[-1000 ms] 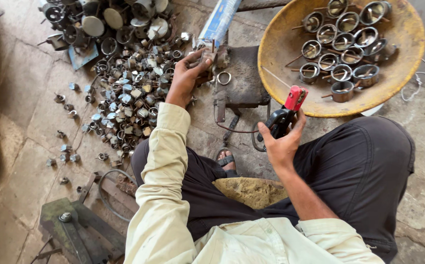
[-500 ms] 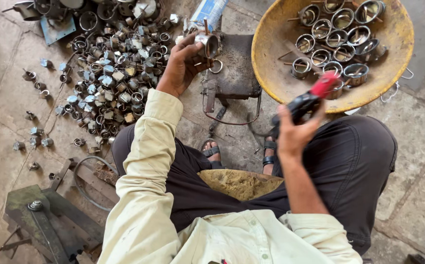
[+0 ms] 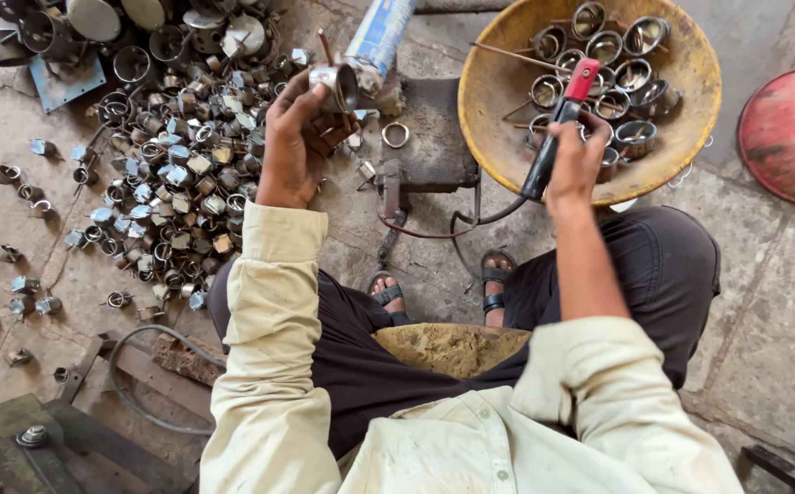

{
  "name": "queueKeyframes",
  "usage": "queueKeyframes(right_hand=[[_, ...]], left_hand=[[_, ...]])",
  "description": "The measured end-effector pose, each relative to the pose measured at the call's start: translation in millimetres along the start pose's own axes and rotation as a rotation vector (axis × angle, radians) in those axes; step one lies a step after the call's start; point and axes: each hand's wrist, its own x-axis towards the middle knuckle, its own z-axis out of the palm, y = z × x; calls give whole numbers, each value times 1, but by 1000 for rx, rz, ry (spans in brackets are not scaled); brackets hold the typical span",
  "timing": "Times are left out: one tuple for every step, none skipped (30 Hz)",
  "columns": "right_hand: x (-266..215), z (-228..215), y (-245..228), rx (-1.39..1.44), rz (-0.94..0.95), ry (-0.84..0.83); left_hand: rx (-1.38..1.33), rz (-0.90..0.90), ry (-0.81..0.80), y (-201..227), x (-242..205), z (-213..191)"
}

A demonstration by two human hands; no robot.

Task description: The person sits on the floor and uses a handheld welding torch to weld small metal rings onto cylindrical metal parts. They pick up parts from a pile, position them on a metal stand, weld them, and then place the finished items into a yellow bowl.

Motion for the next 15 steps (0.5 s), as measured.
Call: queueKeyframes(right_hand=[[14,-3,0,129,119,-76],[24,-3,4,259,239,-156],[33,-4,10,248,319,-114],[40,-7,19,236,394,-68],[50,-12,26,212,426,-37],[62,-15,35,120,355,-39],[75,-14,44,-34,216,-31],[84,-15,51,-196,71,-5],[86,-17,56,-413,-145,10],[82,-19,54,-655,-384,62],[71,-19,50,-880,-637,137],[57,-11,44,-882,-706,135],[37,0,41,-884,-775,133],[20,19,42,-884,-839,129],[9,41,42,-912,-829,-29]], left_hand=[[18,-1,30,1,0,-3],[39,-2,60,2,1,-6],[27,7,73,4,3,-8],[15,14,89,5,3,-11],[3,20,105,6,3,-14],[-9,29,109,8,3,-15],[-20,37,114,10,4,-16],[-34,45,122,10,4,-16],[-29,50,125,12,4,-17],[-25,54,128,13,5,-17],[-21,58,131,13,5,-17],[-20,50,133,13,6,-17],[-18,42,134,12,7,-16],[-15,29,137,10,7,-16],[-17,41,119,8,9,-16]])
